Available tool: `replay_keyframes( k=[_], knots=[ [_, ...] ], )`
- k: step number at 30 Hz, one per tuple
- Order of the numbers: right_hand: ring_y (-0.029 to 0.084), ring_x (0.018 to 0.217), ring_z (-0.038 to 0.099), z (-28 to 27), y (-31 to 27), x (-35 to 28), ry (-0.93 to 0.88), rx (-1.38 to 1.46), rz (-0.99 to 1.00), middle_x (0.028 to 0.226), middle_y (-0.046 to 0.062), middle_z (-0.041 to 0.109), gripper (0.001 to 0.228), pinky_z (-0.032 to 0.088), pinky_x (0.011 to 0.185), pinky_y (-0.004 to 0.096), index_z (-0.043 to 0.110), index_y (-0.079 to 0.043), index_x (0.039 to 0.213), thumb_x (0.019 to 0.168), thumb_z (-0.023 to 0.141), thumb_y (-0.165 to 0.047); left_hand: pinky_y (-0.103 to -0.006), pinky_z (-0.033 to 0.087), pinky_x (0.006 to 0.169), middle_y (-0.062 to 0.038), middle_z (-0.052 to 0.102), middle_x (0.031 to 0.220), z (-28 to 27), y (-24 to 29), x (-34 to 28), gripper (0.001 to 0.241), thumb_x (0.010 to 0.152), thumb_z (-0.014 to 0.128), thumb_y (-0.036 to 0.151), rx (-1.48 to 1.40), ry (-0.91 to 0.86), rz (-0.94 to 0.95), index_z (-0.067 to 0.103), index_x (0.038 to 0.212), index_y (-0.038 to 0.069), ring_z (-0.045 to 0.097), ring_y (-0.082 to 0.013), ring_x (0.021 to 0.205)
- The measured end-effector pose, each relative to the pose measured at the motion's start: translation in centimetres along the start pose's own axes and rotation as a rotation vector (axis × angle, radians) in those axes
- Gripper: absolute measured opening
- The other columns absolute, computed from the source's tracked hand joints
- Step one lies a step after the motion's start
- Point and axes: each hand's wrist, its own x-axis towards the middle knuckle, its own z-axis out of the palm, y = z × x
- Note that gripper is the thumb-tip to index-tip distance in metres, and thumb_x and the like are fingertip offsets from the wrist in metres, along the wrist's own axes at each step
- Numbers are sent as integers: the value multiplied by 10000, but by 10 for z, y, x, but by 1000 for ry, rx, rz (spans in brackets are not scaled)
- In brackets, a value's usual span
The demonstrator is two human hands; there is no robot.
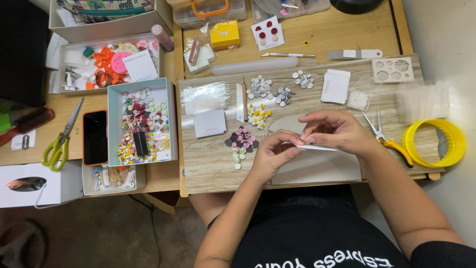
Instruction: The person assembles earrings by placing small decorative pieces onto white display cards. They handle the pieces and cards by hand, arranging them carefully and setting the completed cards aside on the table.
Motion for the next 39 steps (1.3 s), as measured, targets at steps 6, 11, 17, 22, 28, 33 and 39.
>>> replay_keyframes(
  k=[6, 11, 17, 22, 28, 33, 39],
  knots=[
    [217, 746, 766, -1, -6, -2, -44, -31, -29, 813, 180, 796, 417, 607, 682, 320, 708, 51, 1166, 760, 796, 86, -325, 590, 912, -139, 683, 1011, -1, -1, -2, 163, 875, 795, 26, -55, -18, -15, 702, 1000, -24, 671, -264, 1146],
    [199, 726, 749, 4, -17, -1, -53, -69, -58, 800, 165, 799, 378, 597, 670, 318, 721, 41, 1138, 768, 791, 75, -319, 577, 924, -149, 679, 1043, -7, -16, -5, 184, 894, 778, 44, -116, -18, -62, 678, 1030, -28, 652, -255, 1168],
    [185, 627, 686, 13, -35, 4, -90, -147, -158, 788, 163, 807, 323, 565, 590, 306, 729, 41, 1094, 777, 783, 70, -344, 562, 954, -175, 678, 1076, -9, -14, -7, 209, 902, 754, 31, -197, -28, -98, 636, 1056, -48, 634, -253, 1175],
    [209, 584, 664, 23, -51, 5, -101, -270, -257, 796, 147, 806, 273, 545, 547, 318, 738, 20, 1072, 802, 765, 47, -302, 543, 932, -146, 693, 1052, -9, -6, -6, 226, 895, 773, 91, -175, -72, -117, 622, 1034, -6, 639, -182, 1088],
    [223, 584, 686, 29, -62, 7, -106, -356, -290, 830, 130, 812, 245, 558, 560, 330, 751, 0, 1035, 799, 764, 65, -267, 520, 916, -106, 711, 1039, -18, -24, -11, 212, 914, 756, 105, -156, -62, -144, 610, 1040, 16, 629, -129, 1048],
    [225, 594, 681, 27, -58, 5, -98, -361, -268, 830, 127, 807, 229, 563, 565, 345, 756, -6, 1020, 799, 772, 52, -278, 504, 922, -121, 697, 1048, -12, -15, -7, 203, 895, 768, 107, -174, -83, -90, 616, 1004, 28, 631, -147, 1029],
    [215, 635, 681, 29, -55, 3, -71, -370, -205, 840, 119, 790, 214, 564, 607, 355, 759, -23, 1021, 813, 769, 27, -292, 496, 934, -127, 680, 1072, -14, -18, -6, 207, 897, 767, 102, -159, -83, -70, 611, 1014, 34, 633, -158, 1047]
  ],
)
